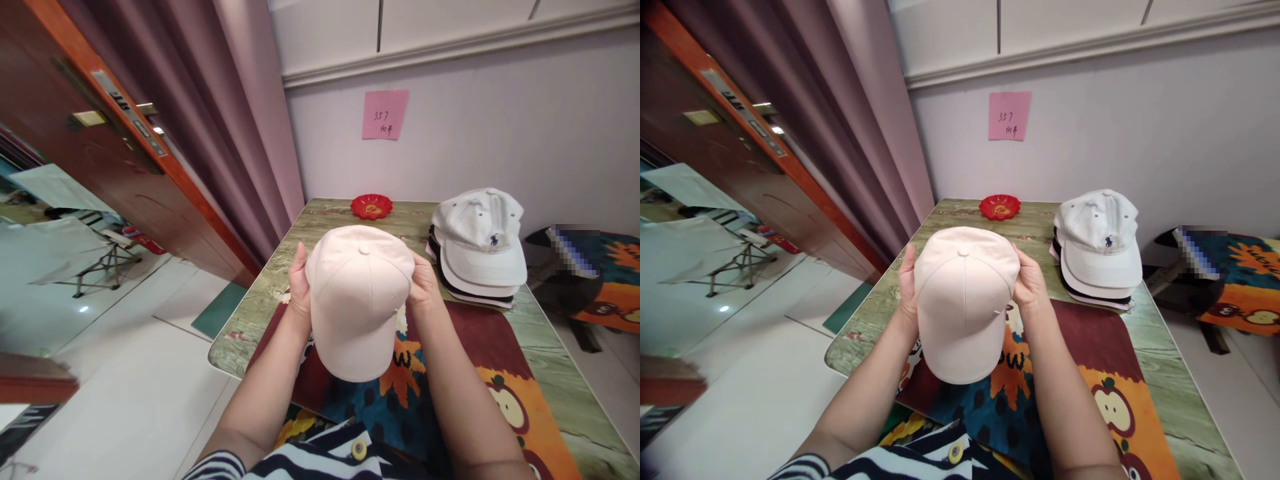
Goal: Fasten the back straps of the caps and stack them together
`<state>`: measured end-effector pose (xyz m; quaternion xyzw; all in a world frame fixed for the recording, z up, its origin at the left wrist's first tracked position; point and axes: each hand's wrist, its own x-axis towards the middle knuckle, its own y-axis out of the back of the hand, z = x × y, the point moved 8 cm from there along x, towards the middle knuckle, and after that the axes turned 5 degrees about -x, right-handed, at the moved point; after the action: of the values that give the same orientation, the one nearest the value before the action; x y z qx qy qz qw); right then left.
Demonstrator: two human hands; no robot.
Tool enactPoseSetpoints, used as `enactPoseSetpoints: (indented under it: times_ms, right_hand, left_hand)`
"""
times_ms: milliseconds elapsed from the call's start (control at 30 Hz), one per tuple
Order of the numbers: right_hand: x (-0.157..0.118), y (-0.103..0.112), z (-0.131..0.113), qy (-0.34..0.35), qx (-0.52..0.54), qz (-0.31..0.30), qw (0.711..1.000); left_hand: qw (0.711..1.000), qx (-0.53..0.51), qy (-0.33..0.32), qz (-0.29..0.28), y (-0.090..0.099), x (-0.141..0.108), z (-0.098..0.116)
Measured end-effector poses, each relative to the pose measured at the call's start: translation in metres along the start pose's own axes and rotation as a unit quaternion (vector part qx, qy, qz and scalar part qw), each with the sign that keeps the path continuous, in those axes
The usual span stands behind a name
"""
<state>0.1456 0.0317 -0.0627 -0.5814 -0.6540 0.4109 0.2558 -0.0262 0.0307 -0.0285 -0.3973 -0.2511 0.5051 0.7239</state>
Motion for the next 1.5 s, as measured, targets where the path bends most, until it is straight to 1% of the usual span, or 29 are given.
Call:
enactPoseSetpoints:
  times_ms: [67, 133, 233, 300, 367, 433, 500, 533, 600, 667, 800, 867, 967, 1100, 1167, 1233, 1300, 1400, 1467, 1500]
  right_hand:
    - [0.003, -0.001, -0.001, 0.021, 0.009, 0.002, 1.0]
    - [0.008, 0.002, -0.002, 0.023, 0.018, 0.008, 1.0]
    - [0.012, 0.01, 0.0, 0.002, 0.023, 0.029, 0.999]
    - [0.011, 0.013, -0.001, 0.003, 0.019, 0.044, 0.999]
    - [0.005, 0.008, -0.002, 0.022, 0.017, 0.032, 0.999]
    - [-0.004, -0.004, -0.003, 0.048, 0.015, -0.007, 0.999]
    - [-0.014, -0.017, -0.001, 0.072, 0.007, -0.041, 0.997]
    - [-0.018, -0.021, 0.0, 0.083, 0.002, -0.047, 0.995]
    - [-0.021, -0.024, 0.002, 0.098, 0.0, -0.04, 0.994]
    - [-0.019, -0.023, 0.003, 0.1, 0.015, -0.021, 0.995]
    - [-0.008, -0.011, 0.006, 0.09, 0.059, 0.023, 0.994]
    - [-0.005, -0.005, 0.008, 0.085, 0.068, 0.038, 0.993]
    - [-0.004, -0.001, 0.012, 0.071, 0.069, 0.046, 0.994]
    - [-0.005, 0.004, 0.011, 0.045, 0.066, 0.051, 0.996]
    - [-0.006, 0.008, 0.005, 0.059, 0.06, 0.056, 0.995]
    - [-0.007, 0.014, -0.001, 0.08, 0.047, 0.067, 0.993]
    - [-0.008, 0.018, 0.0, 0.076, 0.028, 0.078, 0.994]
    - [-0.011, 0.017, 0.017, 0.019, 0.002, 0.08, 0.997]
    - [-0.017, 0.015, 0.03, -0.011, 0.003, 0.086, 0.996]
    - [-0.021, 0.015, 0.036, -0.015, 0.013, 0.095, 0.995]
  left_hand:
    - [1.0, -0.002, 0.0, 0.0, -0.005, -0.005, -0.004]
    - [1.0, -0.004, 0.006, 0.003, -0.007, -0.01, -0.009]
    - [1.0, -0.007, 0.013, 0.012, -0.004, -0.015, -0.014]
    - [0.999, -0.012, 0.025, 0.022, 0.002, -0.016, -0.016]
    - [0.999, -0.018, 0.032, 0.036, 0.008, -0.013, -0.016]
    - [0.998, -0.024, 0.024, 0.047, 0.013, -0.009, -0.013]
    - [0.998, -0.03, 0.003, 0.057, 0.017, -0.005, -0.008]
    - [0.998, -0.033, -0.008, 0.061, 0.017, -0.003, -0.006]
    - [0.996, -0.041, -0.022, 0.07, 0.018, -0.001, -0.006]
    - [0.996, -0.053, -0.012, 0.071, 0.015, -0.001, -0.01]
    - [0.993, -0.084, 0.041, 0.066, 0.009, 0.0, -0.02]
    - [0.992, -0.094, 0.054, 0.07, 0.008, 0.001, -0.021]
    - [0.991, -0.097, 0.069, 0.065, 0.007, 0.004, -0.027]
    - [0.99, -0.09, 0.1, 0.051, 0.007, 0.002, -0.044]
    - [0.99, -0.085, 0.097, 0.054, 0.01, 0.002, -0.049]
    - [0.991, -0.076, 0.09, 0.058, 0.013, 0.003, -0.049]
    - [0.992, -0.06, 0.099, 0.059, 0.013, 0.007, -0.047]
    - [0.99, -0.031, 0.123, 0.065, 0.013, 0.016, -0.04]
    - [0.99, -0.013, 0.12, 0.07, 0.017, 0.023, -0.034]
    - [0.991, -0.004, 0.113, 0.069, 0.02, 0.027, -0.031]
